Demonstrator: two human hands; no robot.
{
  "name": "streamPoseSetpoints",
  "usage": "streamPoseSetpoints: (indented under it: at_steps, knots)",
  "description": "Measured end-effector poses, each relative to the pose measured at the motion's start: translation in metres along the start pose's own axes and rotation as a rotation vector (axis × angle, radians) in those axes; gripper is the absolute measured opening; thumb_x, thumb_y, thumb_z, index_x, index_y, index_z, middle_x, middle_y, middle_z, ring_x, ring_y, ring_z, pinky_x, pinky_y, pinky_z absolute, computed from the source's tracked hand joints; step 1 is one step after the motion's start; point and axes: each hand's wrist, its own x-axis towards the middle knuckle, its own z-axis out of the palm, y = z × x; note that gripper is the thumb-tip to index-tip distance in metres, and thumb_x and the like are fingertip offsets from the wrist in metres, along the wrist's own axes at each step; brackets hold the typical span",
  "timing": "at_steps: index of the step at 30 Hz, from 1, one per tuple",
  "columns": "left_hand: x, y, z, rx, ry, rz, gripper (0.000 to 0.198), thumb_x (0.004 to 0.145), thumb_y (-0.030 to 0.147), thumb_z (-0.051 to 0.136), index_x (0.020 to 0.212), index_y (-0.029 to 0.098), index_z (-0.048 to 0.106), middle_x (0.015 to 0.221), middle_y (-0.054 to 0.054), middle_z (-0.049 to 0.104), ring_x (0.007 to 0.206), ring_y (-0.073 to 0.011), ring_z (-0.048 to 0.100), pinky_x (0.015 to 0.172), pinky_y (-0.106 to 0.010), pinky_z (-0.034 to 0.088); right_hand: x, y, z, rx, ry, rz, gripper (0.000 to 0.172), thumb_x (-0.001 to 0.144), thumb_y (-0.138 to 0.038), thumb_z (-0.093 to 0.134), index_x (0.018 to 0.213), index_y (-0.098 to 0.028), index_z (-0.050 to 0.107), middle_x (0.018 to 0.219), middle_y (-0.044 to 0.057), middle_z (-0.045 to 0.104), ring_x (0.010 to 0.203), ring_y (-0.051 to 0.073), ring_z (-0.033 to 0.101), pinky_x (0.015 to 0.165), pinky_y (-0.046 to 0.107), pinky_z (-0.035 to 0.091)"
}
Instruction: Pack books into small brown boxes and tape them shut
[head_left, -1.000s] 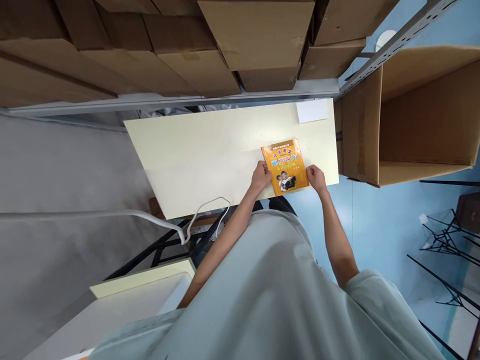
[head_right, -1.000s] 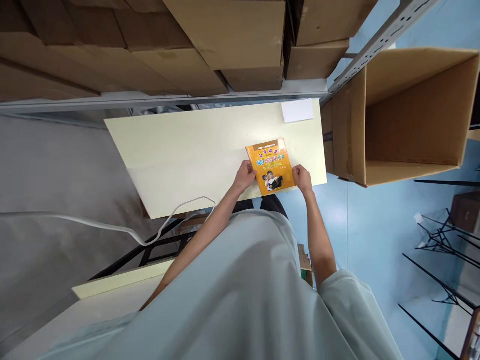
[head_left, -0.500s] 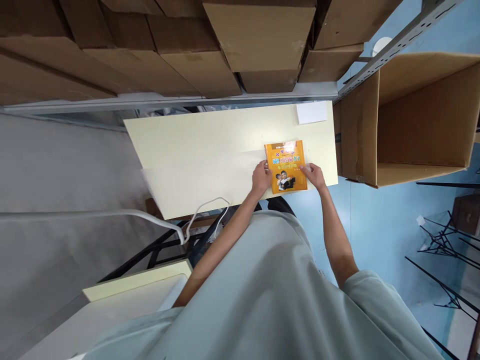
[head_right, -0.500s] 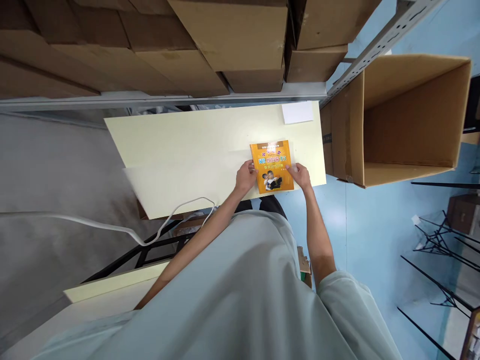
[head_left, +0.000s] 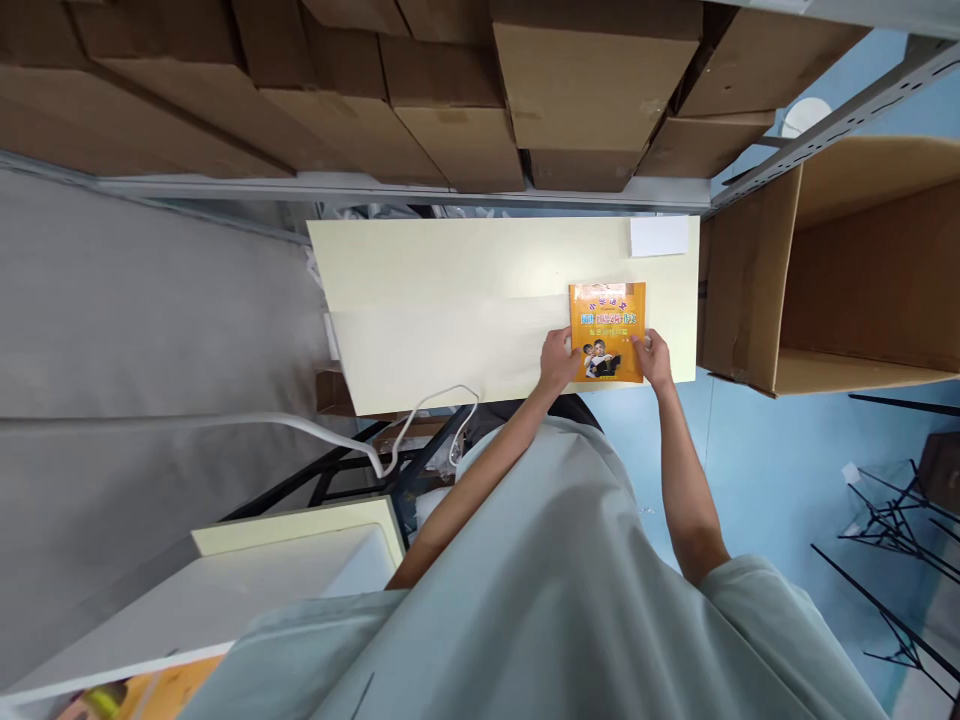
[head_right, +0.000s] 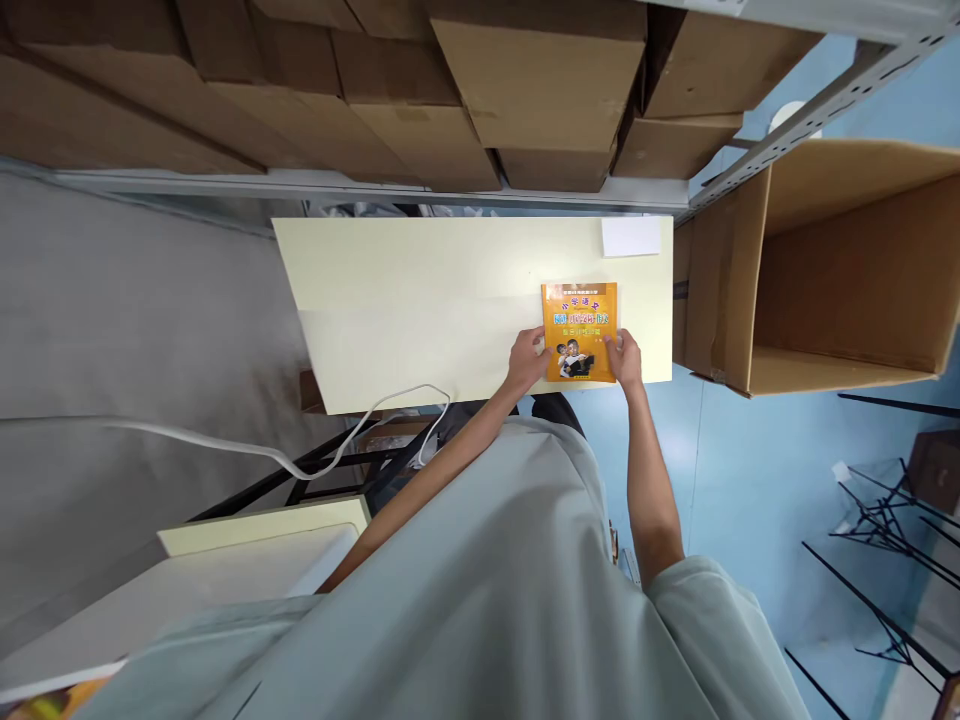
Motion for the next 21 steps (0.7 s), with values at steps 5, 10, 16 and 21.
streamPoseSetpoints:
  at_steps: [5,10,16,21]
  knots:
    - [-0.009,-0.001,0.002,0.017,-0.074,-0.07,0.052,0.094,0.022,0.067,0.146,0.02,0.062,0.143,-0.016,0.066,0.125,-0.0301,0.069,0.104,-0.041,0.058,-0.002,-0.007,-0.005,-0.006,0.007,0.079,0.059,0.087,-0.084,0.062,0.104,-0.027,0.06,0.102,0.013,0.083,0.085,0.032,0.077,0.069,0.042,0.063]
    - [-0.017,-0.013,0.01,0.199,-0.099,-0.041,0.024,0.093,0.018,0.064,0.117,0.019,0.069,0.123,-0.017,0.07,0.128,-0.0348,0.064,0.113,-0.049,0.051,0.003,-0.008,-0.008,0.04,-0.023,0.126,0.062,0.081,-0.083,0.068,0.104,-0.025,0.06,0.094,0.011,0.082,0.082,0.031,0.076,0.07,0.042,0.062]
    - [-0.011,-0.022,0.011,0.272,-0.153,0.075,0.022,0.087,0.013,0.064,0.107,0.021,0.072,0.106,-0.016,0.071,0.118,-0.0382,0.063,0.111,-0.054,0.05,0.017,-0.008,-0.015,0.115,-0.1,0.182,0.062,0.077,-0.077,0.075,0.106,-0.022,0.065,0.093,0.008,0.081,0.089,0.029,0.077,0.08,0.043,0.064]
    - [-0.005,-0.019,0.006,0.279,-0.192,0.12,0.017,0.086,0.01,0.063,0.095,0.02,0.073,0.101,-0.016,0.071,0.112,-0.0382,0.065,0.112,-0.054,0.048,0.02,-0.016,-0.019,0.093,-0.137,0.151,0.062,0.079,-0.078,0.073,0.106,-0.022,0.066,0.094,0.01,0.081,0.083,0.029,0.075,0.076,0.044,0.064]
